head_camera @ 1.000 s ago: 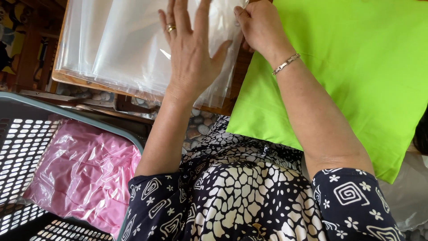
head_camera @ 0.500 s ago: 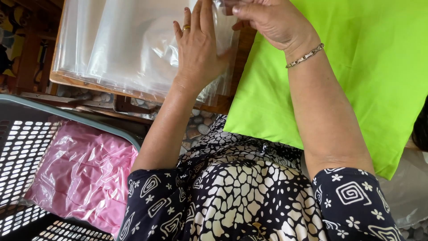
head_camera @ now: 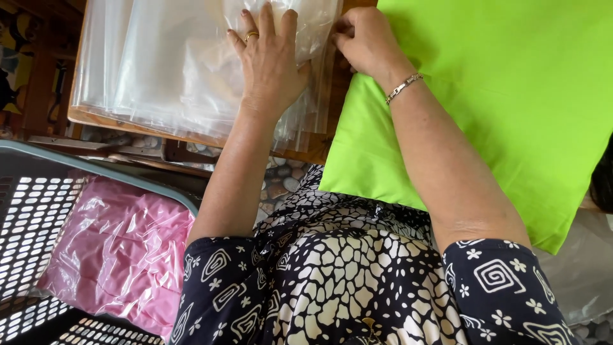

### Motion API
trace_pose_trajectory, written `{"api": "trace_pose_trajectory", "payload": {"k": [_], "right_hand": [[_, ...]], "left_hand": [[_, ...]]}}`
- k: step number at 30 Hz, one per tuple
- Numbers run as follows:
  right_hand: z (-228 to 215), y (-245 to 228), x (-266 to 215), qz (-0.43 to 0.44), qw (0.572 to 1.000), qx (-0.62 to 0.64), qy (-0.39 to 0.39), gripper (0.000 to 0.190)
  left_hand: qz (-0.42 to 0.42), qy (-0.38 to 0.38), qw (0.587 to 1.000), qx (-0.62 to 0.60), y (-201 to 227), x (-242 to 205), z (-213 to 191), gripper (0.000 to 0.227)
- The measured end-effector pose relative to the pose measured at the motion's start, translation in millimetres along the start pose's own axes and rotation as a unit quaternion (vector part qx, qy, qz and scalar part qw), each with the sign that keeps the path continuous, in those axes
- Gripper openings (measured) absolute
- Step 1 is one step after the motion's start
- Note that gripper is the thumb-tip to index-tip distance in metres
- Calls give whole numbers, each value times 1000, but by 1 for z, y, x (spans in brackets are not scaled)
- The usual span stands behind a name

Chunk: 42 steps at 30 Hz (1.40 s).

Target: Stuffing a neon green fabric pouch with dark fibrous material and then placing it into a clear plastic bag.

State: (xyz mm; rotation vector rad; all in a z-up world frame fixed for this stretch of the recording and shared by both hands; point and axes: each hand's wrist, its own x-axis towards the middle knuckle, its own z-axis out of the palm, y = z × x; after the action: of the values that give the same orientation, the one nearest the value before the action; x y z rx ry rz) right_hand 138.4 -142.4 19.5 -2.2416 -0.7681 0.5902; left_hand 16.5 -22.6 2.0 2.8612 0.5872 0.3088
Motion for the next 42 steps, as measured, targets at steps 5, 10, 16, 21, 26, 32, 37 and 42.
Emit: {"api": "trace_pose_trajectory", "payload": {"k": [5, 10, 16, 21, 26, 32, 37, 42], "right_hand": [[6, -9, -8, 36, 998, 44, -16, 17], [10, -15, -5, 74, 990, 121, 4, 6], [13, -20, -5, 118, 985, 125, -14, 11], [28, -10, -4, 60, 995, -75, -23, 30], [38, -18, -25, -29, 981, -188, 40, 40], [47, -19, -20, -40, 995, -89, 38, 32], [49, -31, -29, 23, 935, 353, -9, 11], [54, -23, -17, 81, 905, 416, 24, 8]], "left_hand": [[-2, 152, 984, -96, -21, 7, 5, 31], [-32, 232, 951, -201, -45, 9, -7, 50], [-9, 185, 966, -183, -23, 4, -8, 45], [16, 111, 990, -83, -9, -1, -6, 52], [20, -15, 993, -117, -14, -11, -18, 57], [17, 18, 973, -230, -18, -10, -18, 39], [-1, 62, 963, -261, -9, -7, -14, 27], [-8, 70, 965, -254, -9, -6, -12, 25]]}}
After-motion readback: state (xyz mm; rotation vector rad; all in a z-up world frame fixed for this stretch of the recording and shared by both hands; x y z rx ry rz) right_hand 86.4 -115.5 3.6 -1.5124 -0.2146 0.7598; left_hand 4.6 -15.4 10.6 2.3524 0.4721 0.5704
